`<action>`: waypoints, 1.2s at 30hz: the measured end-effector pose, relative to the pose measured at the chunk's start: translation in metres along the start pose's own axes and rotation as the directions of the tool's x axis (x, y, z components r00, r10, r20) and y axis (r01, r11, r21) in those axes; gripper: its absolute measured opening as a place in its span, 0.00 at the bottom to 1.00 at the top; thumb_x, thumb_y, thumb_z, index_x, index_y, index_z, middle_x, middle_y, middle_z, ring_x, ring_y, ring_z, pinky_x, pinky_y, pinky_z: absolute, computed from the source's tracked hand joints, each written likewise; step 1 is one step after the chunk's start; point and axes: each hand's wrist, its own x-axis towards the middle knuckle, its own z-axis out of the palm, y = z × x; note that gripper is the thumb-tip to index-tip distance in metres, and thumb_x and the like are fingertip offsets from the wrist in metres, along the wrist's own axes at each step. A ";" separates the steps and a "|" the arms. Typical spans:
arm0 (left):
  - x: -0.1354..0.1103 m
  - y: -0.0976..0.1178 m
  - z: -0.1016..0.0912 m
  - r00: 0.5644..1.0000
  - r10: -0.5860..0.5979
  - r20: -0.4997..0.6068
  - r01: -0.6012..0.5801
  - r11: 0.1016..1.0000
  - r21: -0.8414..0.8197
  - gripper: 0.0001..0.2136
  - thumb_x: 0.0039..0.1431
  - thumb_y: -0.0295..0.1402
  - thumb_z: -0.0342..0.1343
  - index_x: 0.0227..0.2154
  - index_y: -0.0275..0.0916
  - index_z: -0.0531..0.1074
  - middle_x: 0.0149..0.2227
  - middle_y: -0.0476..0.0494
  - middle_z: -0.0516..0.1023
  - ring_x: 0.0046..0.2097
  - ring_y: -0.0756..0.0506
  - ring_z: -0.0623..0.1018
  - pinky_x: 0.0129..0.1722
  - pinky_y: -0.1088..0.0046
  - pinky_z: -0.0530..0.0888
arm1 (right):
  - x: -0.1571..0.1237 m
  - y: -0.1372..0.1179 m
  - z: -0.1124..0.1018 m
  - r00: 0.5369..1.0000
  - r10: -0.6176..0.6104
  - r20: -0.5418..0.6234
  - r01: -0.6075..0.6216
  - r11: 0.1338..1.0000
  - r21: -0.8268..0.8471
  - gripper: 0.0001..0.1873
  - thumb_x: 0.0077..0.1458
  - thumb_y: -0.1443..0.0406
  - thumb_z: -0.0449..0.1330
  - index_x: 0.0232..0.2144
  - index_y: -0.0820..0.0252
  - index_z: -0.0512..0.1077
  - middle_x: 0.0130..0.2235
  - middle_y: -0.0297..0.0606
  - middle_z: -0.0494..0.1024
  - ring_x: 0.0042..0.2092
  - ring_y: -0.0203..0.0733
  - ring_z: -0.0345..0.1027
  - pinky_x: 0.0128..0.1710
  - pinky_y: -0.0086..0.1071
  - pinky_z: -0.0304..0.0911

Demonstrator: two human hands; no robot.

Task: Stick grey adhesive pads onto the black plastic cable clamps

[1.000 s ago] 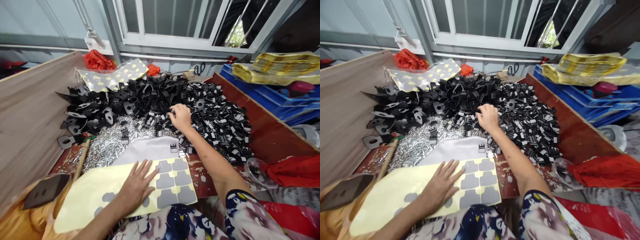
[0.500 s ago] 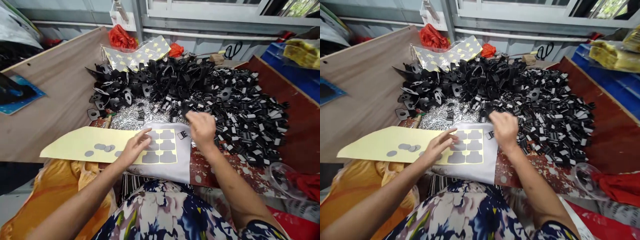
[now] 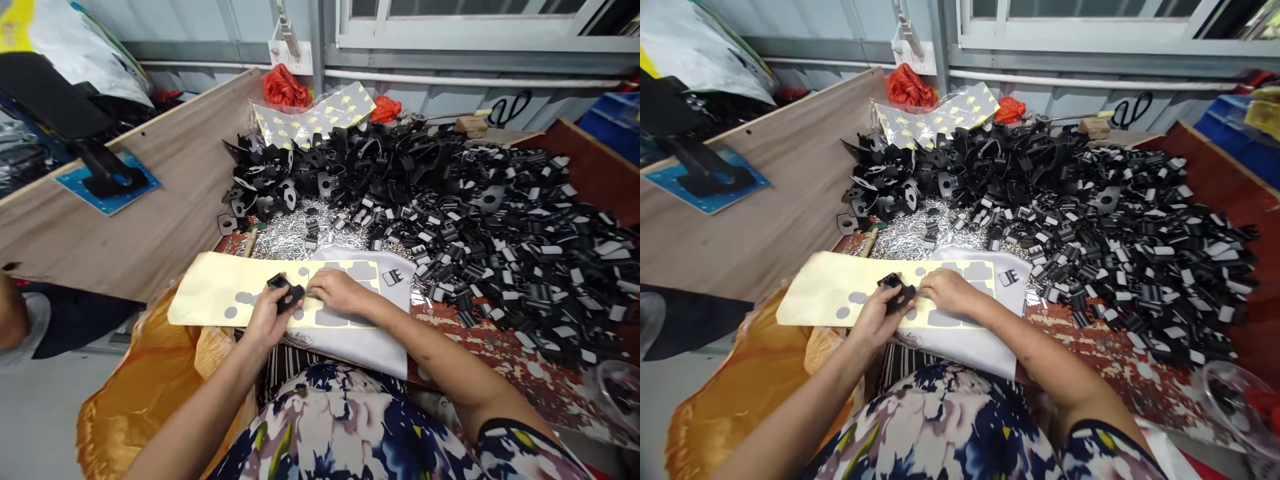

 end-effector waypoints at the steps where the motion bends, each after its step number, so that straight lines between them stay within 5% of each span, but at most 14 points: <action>1: -0.001 -0.003 0.002 1.000 0.014 -0.008 -0.015 0.999 -0.045 0.17 0.52 0.21 0.61 0.45 0.40 0.75 0.31 0.50 0.70 0.28 0.51 0.72 0.29 0.72 0.80 | 0.014 -0.001 0.007 1.000 -0.007 0.021 0.007 1.000 -0.004 0.12 0.60 0.77 0.62 0.30 0.58 0.80 0.33 0.35 0.83 0.38 0.42 0.76 0.45 0.36 0.73; 5: -0.003 -0.008 0.004 0.998 0.064 -0.018 -0.065 0.995 -0.076 0.17 0.50 0.23 0.63 0.45 0.40 0.74 0.32 0.52 0.69 0.26 0.53 0.68 0.26 0.73 0.79 | 0.055 0.013 0.004 0.990 0.115 -0.078 -0.119 0.992 -0.049 0.24 0.57 0.83 0.54 0.47 0.60 0.80 0.54 0.44 0.81 0.58 0.49 0.74 0.65 0.52 0.64; 8: -0.003 -0.006 -0.001 0.996 0.071 0.043 -0.071 0.997 -0.021 0.23 0.46 0.23 0.64 0.48 0.41 0.73 0.34 0.51 0.70 0.27 0.52 0.70 0.25 0.71 0.79 | 0.040 0.024 -0.023 0.951 0.193 -0.240 -0.205 0.978 -0.025 0.27 0.61 0.78 0.56 0.60 0.59 0.73 0.67 0.48 0.71 0.69 0.54 0.62 0.71 0.56 0.57; 11: -0.005 -0.001 0.001 0.993 0.052 0.106 -0.060 0.995 0.076 0.28 0.45 0.23 0.64 0.52 0.43 0.71 0.36 0.49 0.71 0.30 0.48 0.73 0.25 0.71 0.79 | -0.017 0.013 -0.035 0.915 0.228 -0.333 -0.219 0.974 0.064 0.18 0.65 0.72 0.56 0.54 0.56 0.78 0.54 0.43 0.81 0.57 0.50 0.74 0.60 0.50 0.71; 14: -0.010 0.005 0.020 0.978 0.089 0.191 -0.119 0.981 0.152 0.29 0.47 0.23 0.64 0.55 0.46 0.69 0.39 0.47 0.72 0.33 0.48 0.74 0.26 0.71 0.80 | -0.079 -0.013 -0.019 0.918 0.294 -0.265 -0.245 0.948 0.205 0.15 0.68 0.71 0.55 0.45 0.53 0.80 0.41 0.37 0.83 0.44 0.44 0.78 0.46 0.41 0.76; 17: -0.007 0.006 0.050 0.936 0.082 0.344 -0.143 0.977 0.158 0.27 0.50 0.23 0.63 0.54 0.47 0.70 0.42 0.46 0.72 0.35 0.48 0.75 0.28 0.70 0.82 | -0.112 -0.028 0.012 0.927 0.262 -0.270 -0.215 0.957 0.193 0.15 0.67 0.71 0.54 0.44 0.54 0.80 0.47 0.42 0.81 0.50 0.47 0.77 0.51 0.43 0.75; 21: 0.013 -0.005 0.080 0.889 -0.136 0.437 0.022 0.966 0.257 0.26 0.48 0.20 0.62 0.51 0.46 0.71 0.38 0.47 0.72 0.31 0.48 0.75 0.27 0.68 0.82 | -0.114 -0.024 0.034 0.902 0.283 -0.326 -0.243 0.957 0.158 0.13 0.65 0.71 0.56 0.41 0.56 0.80 0.52 0.48 0.80 0.55 0.53 0.74 0.56 0.51 0.72; 24: 0.030 -0.016 0.085 0.874 -0.238 0.424 0.102 0.943 0.318 0.26 0.46 0.19 0.62 0.49 0.44 0.71 0.37 0.45 0.74 0.30 0.45 0.79 0.23 0.69 0.81 | -0.112 -0.025 0.020 0.897 0.363 -0.252 -0.278 0.907 0.316 0.10 0.63 0.70 0.58 0.37 0.56 0.80 0.49 0.45 0.83 0.53 0.52 0.75 0.56 0.51 0.71; 28: 0.038 -0.018 0.080 0.862 -0.247 0.443 0.143 0.956 0.255 0.28 0.45 0.19 0.66 0.50 0.45 0.71 0.39 0.42 0.75 0.32 0.40 0.83 0.23 0.68 0.80 | -0.117 -0.048 -0.022 0.962 0.262 0.084 -0.252 0.715 0.653 0.09 0.63 0.66 0.62 0.44 0.53 0.80 0.46 0.39 0.84 0.51 0.47 0.77 0.55 0.44 0.72; 30: 0.034 -0.015 0.078 0.854 -0.241 0.461 0.151 0.963 0.223 0.29 0.44 0.19 0.69 0.50 0.45 0.72 0.40 0.43 0.75 0.33 0.41 0.82 0.25 0.67 0.81 | -0.118 -0.056 -0.038 0.958 0.283 0.046 -0.236 0.688 0.687 0.09 0.61 0.66 0.64 0.44 0.53 0.79 0.45 0.37 0.83 0.50 0.46 0.77 0.54 0.41 0.72; 32: 0.025 -0.010 0.076 0.830 -0.237 0.504 0.160 0.968 0.191 0.28 0.46 0.21 0.71 0.51 0.46 0.74 0.42 0.43 0.76 0.34 0.43 0.81 0.29 0.67 0.81 | -0.115 -0.054 -0.044 0.874 0.449 -0.187 -0.243 0.735 0.633 0.06 0.57 0.68 0.65 0.38 0.54 0.77 0.39 0.35 0.81 0.45 0.44 0.76 0.49 0.38 0.72; 34: 0.013 -0.007 0.073 0.800 -0.235 0.552 0.183 0.972 0.149 0.26 0.49 0.28 0.73 0.52 0.47 0.75 0.44 0.43 0.76 0.35 0.45 0.78 0.31 0.67 0.80 | -0.110 -0.044 -0.042 0.729 0.553 -0.404 -0.254 0.766 0.590 0.06 0.55 0.69 0.65 0.36 0.54 0.73 0.35 0.33 0.78 0.39 0.42 0.74 0.45 0.36 0.70; 36: -0.001 -0.007 0.071 0.785 -0.238 0.572 0.215 0.970 0.109 0.24 0.53 0.38 0.73 0.53 0.46 0.77 0.44 0.43 0.76 0.34 0.46 0.76 0.32 0.68 0.78 | -0.104 -0.032 -0.036 0.661 0.575 -0.482 -0.241 0.772 0.589 0.07 0.55 0.68 0.66 0.36 0.53 0.73 0.35 0.33 0.77 0.39 0.42 0.73 0.44 0.36 0.69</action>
